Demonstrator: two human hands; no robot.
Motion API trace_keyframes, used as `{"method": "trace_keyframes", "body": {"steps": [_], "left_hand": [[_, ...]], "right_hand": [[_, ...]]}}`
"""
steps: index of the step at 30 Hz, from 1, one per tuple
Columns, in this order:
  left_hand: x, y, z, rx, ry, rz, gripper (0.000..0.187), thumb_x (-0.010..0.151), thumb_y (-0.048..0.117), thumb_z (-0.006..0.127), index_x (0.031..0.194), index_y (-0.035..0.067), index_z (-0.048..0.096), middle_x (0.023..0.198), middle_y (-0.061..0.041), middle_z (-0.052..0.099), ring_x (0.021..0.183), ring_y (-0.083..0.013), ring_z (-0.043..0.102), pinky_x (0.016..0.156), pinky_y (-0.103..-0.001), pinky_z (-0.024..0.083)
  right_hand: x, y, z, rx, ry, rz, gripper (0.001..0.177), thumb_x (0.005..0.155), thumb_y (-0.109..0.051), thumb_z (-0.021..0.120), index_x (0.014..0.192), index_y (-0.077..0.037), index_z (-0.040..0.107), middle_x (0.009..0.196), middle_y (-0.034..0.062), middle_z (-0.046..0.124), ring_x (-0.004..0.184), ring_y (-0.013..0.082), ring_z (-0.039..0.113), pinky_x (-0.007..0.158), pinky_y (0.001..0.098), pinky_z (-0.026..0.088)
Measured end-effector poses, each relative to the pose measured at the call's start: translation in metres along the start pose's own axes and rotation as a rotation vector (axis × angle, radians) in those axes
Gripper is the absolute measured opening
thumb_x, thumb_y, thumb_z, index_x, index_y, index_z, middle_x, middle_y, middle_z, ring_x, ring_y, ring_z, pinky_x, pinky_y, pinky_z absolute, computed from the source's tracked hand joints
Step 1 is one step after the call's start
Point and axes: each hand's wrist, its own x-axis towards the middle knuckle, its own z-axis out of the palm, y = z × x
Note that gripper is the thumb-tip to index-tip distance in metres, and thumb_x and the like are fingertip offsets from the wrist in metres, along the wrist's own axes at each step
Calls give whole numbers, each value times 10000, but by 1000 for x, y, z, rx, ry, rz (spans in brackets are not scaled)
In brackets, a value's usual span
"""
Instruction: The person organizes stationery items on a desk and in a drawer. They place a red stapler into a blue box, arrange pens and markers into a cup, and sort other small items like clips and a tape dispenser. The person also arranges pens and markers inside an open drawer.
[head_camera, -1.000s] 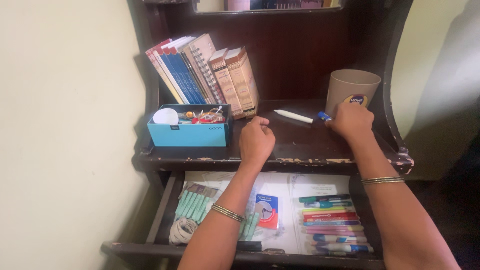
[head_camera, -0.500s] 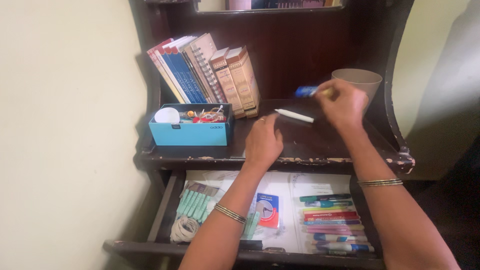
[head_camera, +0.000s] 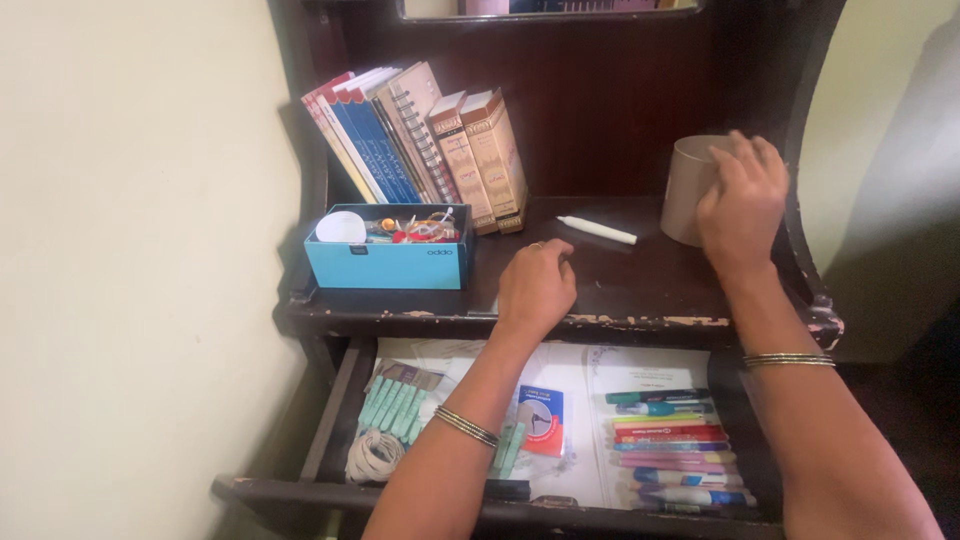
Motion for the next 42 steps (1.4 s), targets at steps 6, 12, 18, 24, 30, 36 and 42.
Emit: {"method": "trace_keyframes", "body": {"steps": [6,12,18,24,30,36,42], "left_hand": [[-1,4,-3,-2,-15,-29,218,862,112,650,1050,65,749,1047,-168,737,969,-356,701,842,-458,560],[-2,4,-3,-15,-5,-15,210,861,100,647,1038,68,758,1003,-172,743,954,-356,705,845,-461,560],[-2,3,-2,-10,-6,-21,208,866,100,649,1039,65,759,1006,-176,743,954,-355,706,840,-459,564],[-2,3,-2,3,9,5,226,844,97,656,1041,62,760,1027,-182,744,972,-361,702,848,-465,558],[-1,6,-5,13,-25,-23,234,854,101,648,1058,67,757,1028,-184,741,973,-360,702,844,-463,559],[-2,7,-6,35,-27,-1,228,864,97,631,1049,67,760,1021,-179,746,975,-354,704,854,-459,561],[-2,4,-2,32,-17,10,220,857,114,638,1034,66,760,1028,-180,743,991,-351,696,860,-461,557]], "right_hand": [[10,-50,1,335,-489,133,225,970,-33,660,1170,-59,760,1137,151,745,1143,333,659,1067,464,496],[-14,-68,26,449,-454,-250,422,812,-230,725,1163,-2,770,1081,203,755,1046,457,642,894,542,502],[-3,-78,10,143,-920,-28,226,880,-344,731,917,-130,796,958,82,774,1029,314,697,921,458,539],[4,-74,7,238,-981,261,409,826,-257,802,1177,-92,672,980,164,756,974,367,712,868,484,555],[21,-55,-4,516,-481,202,824,728,-91,833,1476,-107,489,1050,196,728,875,355,733,782,457,599],[29,-1,-15,419,33,167,729,1092,39,740,1645,-99,284,1129,152,710,1011,244,779,903,338,646],[16,24,-18,354,57,210,674,1052,102,694,1633,-15,371,1202,201,689,1102,292,739,957,402,619]]}}
